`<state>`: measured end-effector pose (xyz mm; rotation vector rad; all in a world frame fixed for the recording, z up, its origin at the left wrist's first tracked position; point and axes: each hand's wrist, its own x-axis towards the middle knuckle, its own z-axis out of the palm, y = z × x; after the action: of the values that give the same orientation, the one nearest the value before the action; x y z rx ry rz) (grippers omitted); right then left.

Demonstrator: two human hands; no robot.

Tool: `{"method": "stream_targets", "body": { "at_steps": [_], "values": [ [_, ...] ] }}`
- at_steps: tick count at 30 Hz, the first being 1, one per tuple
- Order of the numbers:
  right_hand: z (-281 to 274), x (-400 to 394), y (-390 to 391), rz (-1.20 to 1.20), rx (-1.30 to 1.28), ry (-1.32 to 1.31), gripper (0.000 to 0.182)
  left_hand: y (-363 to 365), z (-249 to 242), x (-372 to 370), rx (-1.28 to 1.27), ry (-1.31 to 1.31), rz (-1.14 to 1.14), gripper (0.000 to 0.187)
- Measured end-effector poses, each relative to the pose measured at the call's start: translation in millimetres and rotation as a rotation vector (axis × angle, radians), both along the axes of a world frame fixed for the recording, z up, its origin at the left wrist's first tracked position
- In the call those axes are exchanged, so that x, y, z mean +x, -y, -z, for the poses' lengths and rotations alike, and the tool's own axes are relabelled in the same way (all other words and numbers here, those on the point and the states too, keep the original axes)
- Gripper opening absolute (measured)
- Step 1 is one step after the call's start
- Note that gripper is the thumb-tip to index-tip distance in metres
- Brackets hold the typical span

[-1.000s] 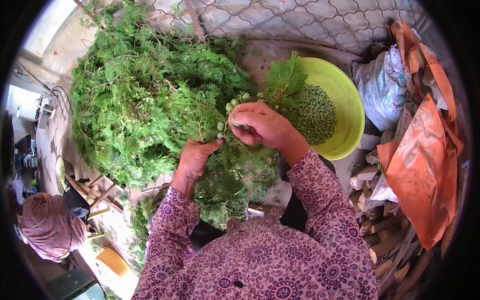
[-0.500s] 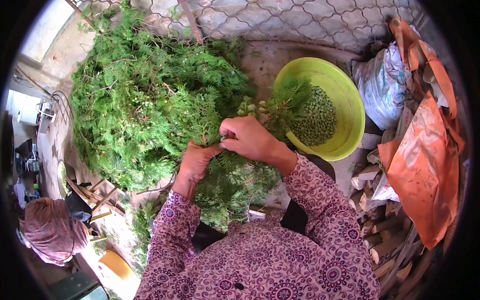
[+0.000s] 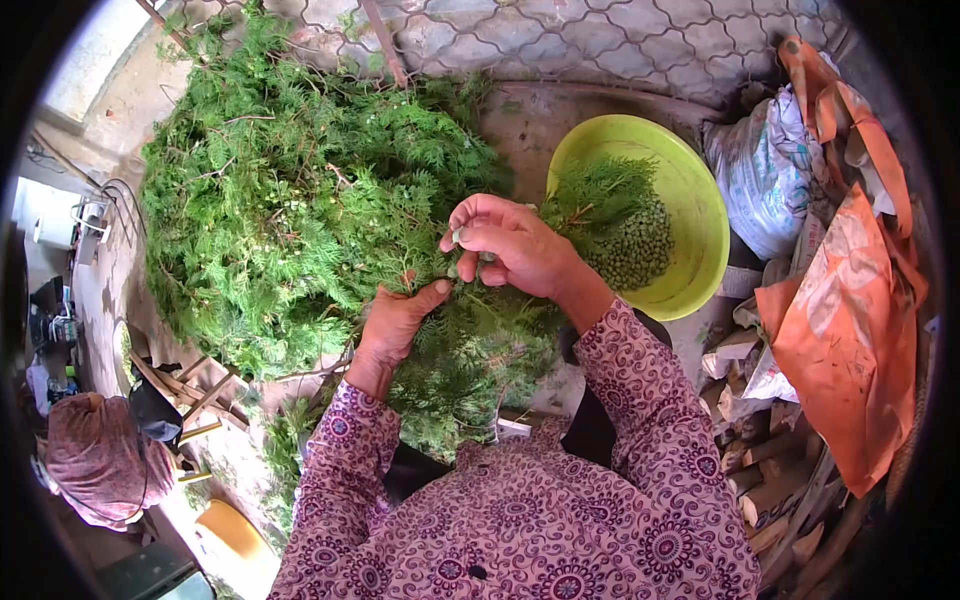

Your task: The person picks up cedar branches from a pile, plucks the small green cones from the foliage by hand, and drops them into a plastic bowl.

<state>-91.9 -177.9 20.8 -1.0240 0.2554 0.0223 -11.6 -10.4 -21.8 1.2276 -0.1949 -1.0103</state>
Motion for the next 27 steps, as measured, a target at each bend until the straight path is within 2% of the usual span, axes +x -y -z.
{"method": "stream_targets", "body": {
  "at_steps": [5,7,8,10,14,16,17,19,23,25,26,27],
  "values": [
    [-1,1,0,-0.045,0.035,0.079,0.015,2,3,1,-0.052,0.007,-0.055,0.021],
    [-1,2,2,-0.061,-0.496,0.004,0.019,3,3,1,-0.047,0.026,-0.059,0.021],
    [5,2,2,-0.059,-0.494,0.004,0.019,3,2,1,-0.052,0.016,-0.071,0.021],
    [17,3,-2,0.005,-0.886,0.209,0.022,3,1,1,-0.058,0.007,-0.082,0.021],
    [22,2,-4,-0.02,-1.048,0.194,0.02,4,5,0,-0.048,0.006,-0.051,0.021],
    [27,3,-2,-0.039,-1.214,0.283,0.018,5,5,0,-0.057,0.006,-0.042,0.02],
    [26,2,-2,-0.034,-1.214,0.282,0.018,4,4,0,-0.043,0.007,-0.037,0.021],
    [19,0,-4,-0.066,-0.982,0.127,0.016,4,1,0,-0.033,0.013,-0.022,0.021],
    [21,1,-2,-0.078,-0.825,0.154,0.016,3,-5,0,-0.077,0.07,-0.009,0.023],
    [3,-3,0,-0.115,-0.401,-0.15,0.016,1,-5,0,-0.075,0.108,-0.002,0.023],
    [5,-4,4,-0.115,-0.403,-0.149,0.016,0,-2,0,-0.053,0.096,0.012,0.024],
    [6,-5,11,-0.069,-0.159,-0.019,0.014,-1,0,0,-0.032,0.086,0.027,0.025]
  ]
}}
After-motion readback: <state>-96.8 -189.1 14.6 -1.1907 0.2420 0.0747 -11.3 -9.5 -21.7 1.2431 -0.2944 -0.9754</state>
